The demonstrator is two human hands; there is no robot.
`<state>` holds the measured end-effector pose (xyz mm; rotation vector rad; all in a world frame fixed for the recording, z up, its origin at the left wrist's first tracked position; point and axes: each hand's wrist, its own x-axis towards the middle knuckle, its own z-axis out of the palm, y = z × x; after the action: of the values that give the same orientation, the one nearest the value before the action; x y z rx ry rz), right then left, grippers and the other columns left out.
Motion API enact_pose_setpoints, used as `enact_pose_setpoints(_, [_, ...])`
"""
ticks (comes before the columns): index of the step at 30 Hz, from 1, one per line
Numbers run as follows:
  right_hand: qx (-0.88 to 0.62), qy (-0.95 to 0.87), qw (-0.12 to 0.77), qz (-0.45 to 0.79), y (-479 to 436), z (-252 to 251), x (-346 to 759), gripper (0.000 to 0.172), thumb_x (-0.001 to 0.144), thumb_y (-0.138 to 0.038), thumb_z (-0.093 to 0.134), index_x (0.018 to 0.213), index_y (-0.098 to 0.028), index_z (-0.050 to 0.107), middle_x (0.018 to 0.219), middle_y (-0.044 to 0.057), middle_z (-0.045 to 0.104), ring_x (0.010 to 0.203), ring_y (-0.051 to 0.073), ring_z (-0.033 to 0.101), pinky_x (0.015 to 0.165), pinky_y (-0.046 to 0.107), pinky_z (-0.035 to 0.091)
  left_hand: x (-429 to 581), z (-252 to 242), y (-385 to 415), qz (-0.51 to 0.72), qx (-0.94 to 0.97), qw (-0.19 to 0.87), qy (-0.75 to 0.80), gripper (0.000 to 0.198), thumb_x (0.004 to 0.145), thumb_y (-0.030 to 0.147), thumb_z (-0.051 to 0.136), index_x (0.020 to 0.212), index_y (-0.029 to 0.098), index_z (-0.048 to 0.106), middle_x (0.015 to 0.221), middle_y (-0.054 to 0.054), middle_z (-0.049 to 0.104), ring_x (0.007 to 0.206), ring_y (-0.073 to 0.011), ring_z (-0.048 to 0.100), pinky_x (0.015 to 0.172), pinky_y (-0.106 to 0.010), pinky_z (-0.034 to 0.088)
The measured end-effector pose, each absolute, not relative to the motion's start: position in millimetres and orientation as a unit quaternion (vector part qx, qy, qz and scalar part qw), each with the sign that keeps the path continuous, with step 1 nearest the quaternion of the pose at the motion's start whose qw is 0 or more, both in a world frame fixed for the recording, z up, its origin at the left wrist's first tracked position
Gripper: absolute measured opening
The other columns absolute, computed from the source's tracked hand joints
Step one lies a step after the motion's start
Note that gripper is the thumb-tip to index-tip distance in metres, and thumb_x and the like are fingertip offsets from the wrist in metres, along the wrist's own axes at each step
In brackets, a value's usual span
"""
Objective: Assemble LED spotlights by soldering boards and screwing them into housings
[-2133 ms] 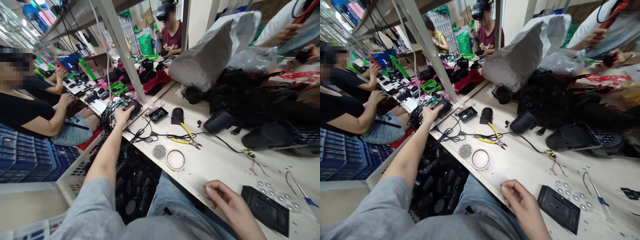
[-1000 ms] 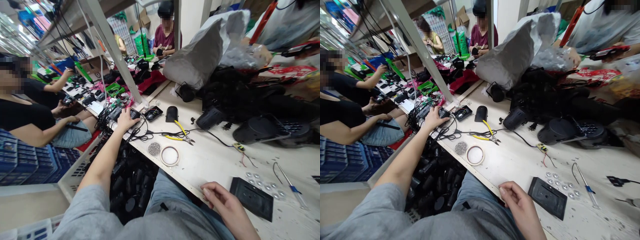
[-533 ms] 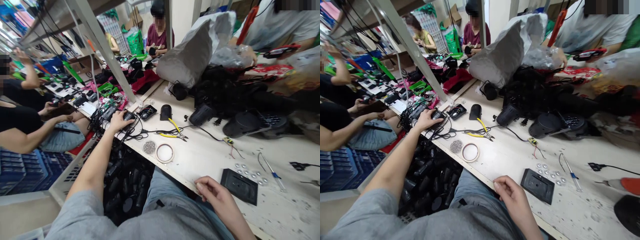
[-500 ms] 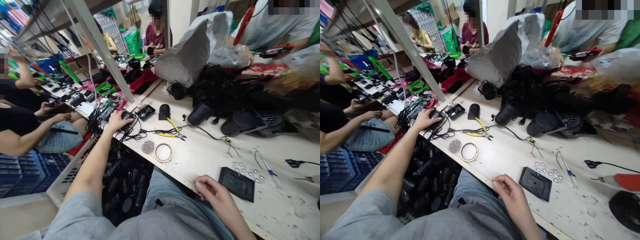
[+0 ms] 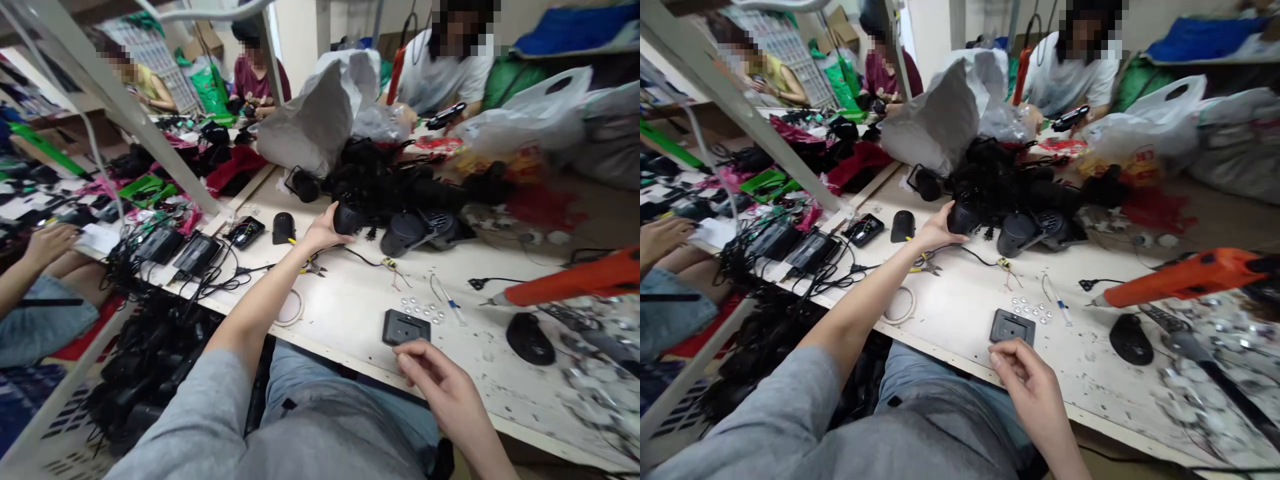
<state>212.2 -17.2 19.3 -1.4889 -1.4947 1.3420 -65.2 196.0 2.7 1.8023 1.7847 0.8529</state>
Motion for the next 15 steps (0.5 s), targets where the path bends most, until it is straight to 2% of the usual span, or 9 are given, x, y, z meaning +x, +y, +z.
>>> enact_pose_setpoints(2, [-0.597,-0.531,0.349,0.489,-25.6,20.2,224.4,0.042,0.078,-0.065,0.067,0.08,-0.023,0.071,0.071,0.003,0.062,0.06,0.016,0.054,0.059,0.026,0.05,-46.4,-2.0,205.7,0.308,0.625,0.236,0.678,0.114,0.051,0.034,0.093,0.15,0.014,0.04,0.131,-0.019,0.062,0.121,-0.0367,0.059,0.102,-0.042,0.046])
enact_pose_setpoints(4, [-0.622,-0.499,0.362,0.483,-32.8,18.9,235.7,0.044,0.077,-0.067,0.068,0.079,-0.023,0.071,0.068,0.002,0.061,0.061,0.016,0.054,0.059,0.026,0.05,-41.5,-1.9,209.1,0.333,0.595,0.23,0.694,0.103,0.05,0.033,0.092,0.142,0.016,0.049,0.126,-0.016,0.064,0.117,-0.0353,0.06,0.1,-0.041,0.046])
enact_pose_setpoints(7, [-0.639,-0.475,0.366,0.481,-32.2,14.8,249.5,0.043,0.078,-0.066,0.066,0.079,-0.023,0.069,0.069,0.002,0.062,0.062,0.016,0.055,0.061,0.027,0.052,-48.1,5.4,207.7,0.415,0.534,0.272,0.684,0.085,0.049,0.037,0.09,0.126,0.019,0.06,0.114,-0.008,0.068,0.107,-0.0297,0.063,0.092,-0.037,0.049])
enact_pose_setpoints(11, [-0.626,-0.535,0.346,0.449,7.2,8.0,257.5,0.04,0.079,-0.062,0.066,0.083,-0.022,0.068,0.071,0.003,0.062,0.065,0.018,0.056,0.065,0.031,0.051,-57.7,22.0,202.4,0.524,0.477,0.35,0.612,0.066,0.05,0.037,0.085,0.109,0.018,0.065,0.099,-0.003,0.068,0.094,-0.0235,0.063,0.081,-0.032,0.049])
enact_pose_setpoints(13, [-0.631,-0.557,0.375,0.389,42.1,4.4,255.3,0.044,0.077,-0.062,0.066,0.091,-0.021,0.068,0.082,0.006,0.065,0.074,0.021,0.06,0.074,0.036,0.054,-58.3,30.6,198.2,0.551,0.481,0.368,0.575,0.061,0.05,0.037,0.083,0.105,0.017,0.067,0.093,-0.002,0.068,0.09,-0.0221,0.062,0.079,-0.031,0.049])
enact_pose_setpoints(15, [-0.635,-0.568,0.42,0.312,80.4,2.1,248.4,0.054,0.075,-0.065,0.064,0.106,-0.021,0.066,0.099,0.01,0.066,0.083,0.024,0.063,0.075,0.04,0.055,-57.1,37.9,192.2,0.558,0.492,0.383,0.547,0.057,0.051,0.037,0.081,0.102,0.018,0.068,0.09,-0.001,0.068,0.088,-0.0214,0.062,0.078,-0.031,0.049])
